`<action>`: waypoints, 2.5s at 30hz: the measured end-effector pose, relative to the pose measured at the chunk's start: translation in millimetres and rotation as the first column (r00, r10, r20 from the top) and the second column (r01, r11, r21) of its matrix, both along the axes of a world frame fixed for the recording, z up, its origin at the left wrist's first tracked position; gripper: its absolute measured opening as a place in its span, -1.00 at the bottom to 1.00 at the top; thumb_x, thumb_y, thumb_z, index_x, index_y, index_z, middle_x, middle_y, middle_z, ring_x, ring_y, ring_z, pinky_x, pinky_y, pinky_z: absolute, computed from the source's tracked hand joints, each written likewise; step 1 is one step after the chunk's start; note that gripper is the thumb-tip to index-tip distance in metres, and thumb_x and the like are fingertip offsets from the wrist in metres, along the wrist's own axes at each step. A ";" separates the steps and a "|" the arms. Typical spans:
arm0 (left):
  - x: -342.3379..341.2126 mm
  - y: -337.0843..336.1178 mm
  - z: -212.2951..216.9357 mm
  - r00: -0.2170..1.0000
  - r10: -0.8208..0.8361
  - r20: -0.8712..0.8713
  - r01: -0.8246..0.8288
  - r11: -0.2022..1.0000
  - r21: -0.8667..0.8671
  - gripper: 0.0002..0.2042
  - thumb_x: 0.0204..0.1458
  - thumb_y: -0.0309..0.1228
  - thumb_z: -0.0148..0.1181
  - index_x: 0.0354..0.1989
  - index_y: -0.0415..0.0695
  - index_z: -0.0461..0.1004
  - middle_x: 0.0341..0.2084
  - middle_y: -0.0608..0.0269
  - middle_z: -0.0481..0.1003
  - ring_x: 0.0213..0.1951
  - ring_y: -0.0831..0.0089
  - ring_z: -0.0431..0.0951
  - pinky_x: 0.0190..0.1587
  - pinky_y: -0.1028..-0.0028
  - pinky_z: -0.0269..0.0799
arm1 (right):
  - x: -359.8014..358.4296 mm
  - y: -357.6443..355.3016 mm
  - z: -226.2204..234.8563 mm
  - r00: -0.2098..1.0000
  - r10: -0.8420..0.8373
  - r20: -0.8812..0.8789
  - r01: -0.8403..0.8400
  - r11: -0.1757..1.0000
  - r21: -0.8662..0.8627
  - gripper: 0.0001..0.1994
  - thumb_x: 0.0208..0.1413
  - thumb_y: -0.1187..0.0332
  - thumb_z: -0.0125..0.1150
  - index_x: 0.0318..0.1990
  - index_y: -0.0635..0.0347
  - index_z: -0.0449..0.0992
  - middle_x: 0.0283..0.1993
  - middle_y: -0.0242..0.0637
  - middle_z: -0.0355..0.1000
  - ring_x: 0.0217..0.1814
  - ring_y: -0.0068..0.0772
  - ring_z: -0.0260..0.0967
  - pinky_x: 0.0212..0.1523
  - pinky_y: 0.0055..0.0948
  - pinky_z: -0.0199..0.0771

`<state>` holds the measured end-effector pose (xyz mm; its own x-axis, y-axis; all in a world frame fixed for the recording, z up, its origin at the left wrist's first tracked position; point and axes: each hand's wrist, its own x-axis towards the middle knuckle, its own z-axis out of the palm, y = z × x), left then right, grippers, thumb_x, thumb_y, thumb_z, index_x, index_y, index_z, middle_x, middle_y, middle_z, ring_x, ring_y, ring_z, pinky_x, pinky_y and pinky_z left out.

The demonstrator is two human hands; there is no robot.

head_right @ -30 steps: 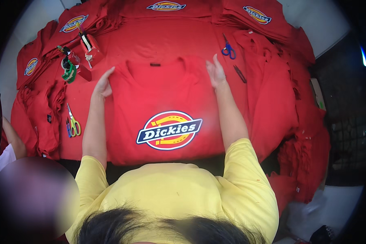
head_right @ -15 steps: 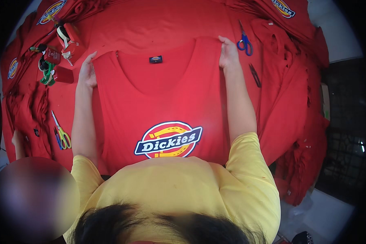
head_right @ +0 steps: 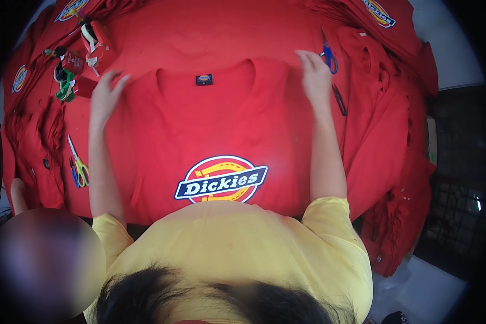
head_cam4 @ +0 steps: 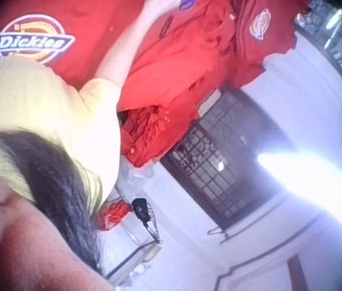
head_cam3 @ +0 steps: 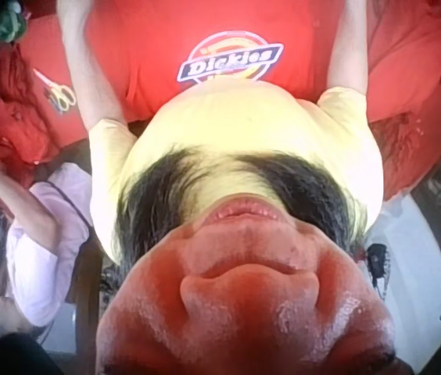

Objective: The person folds red and beige garments on a large table, smooths the fabric by hand, and applies small stickers to the items.

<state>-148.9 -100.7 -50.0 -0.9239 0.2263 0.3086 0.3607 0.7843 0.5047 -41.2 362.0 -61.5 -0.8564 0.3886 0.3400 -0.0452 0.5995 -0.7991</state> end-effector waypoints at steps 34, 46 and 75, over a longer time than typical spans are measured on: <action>-84.9 6.3 -66.2 0.870 -0.334 0.363 0.322 0.942 0.094 -0.77 0.02 -0.29 0.26 -0.36 -0.19 0.43 -0.57 0.44 0.36 -0.44 0.62 0.34 -0.35 0.58 0.28 | -71.5 -4.3 -27.0 0.881 0.198 0.430 -0.320 0.919 0.232 -0.59 -0.05 0.00 0.31 -0.20 0.15 0.55 -0.14 -0.28 0.49 0.02 -0.28 0.36 0.09 -0.22 0.25; -48.0 28.1 -61.7 0.985 -0.171 0.013 0.171 0.985 -0.029 -0.69 0.04 -0.17 0.20 -0.31 -0.20 0.41 -0.45 0.13 0.46 -0.41 0.28 0.46 -0.29 0.35 0.35 | -63.5 -36.9 -57.0 0.996 -0.017 0.086 -0.048 0.713 0.699 -0.61 0.10 -0.05 0.09 -0.26 0.11 0.46 -0.25 -0.24 0.39 -0.13 -0.18 0.33 -0.07 -0.17 0.22; 52.7 -11.8 -22.0 0.830 -0.420 0.367 0.442 0.897 0.026 -0.90 -0.11 -0.58 0.19 -0.38 -0.18 0.54 -0.42 0.34 0.38 -0.21 0.42 0.35 -0.04 0.47 0.23 | 53.5 -27.2 -17.3 0.790 0.359 0.497 -0.562 0.749 0.352 -0.89 0.00 0.41 0.18 -0.30 0.00 0.57 -0.23 -0.43 0.39 0.00 -0.31 0.20 0.14 -0.23 0.03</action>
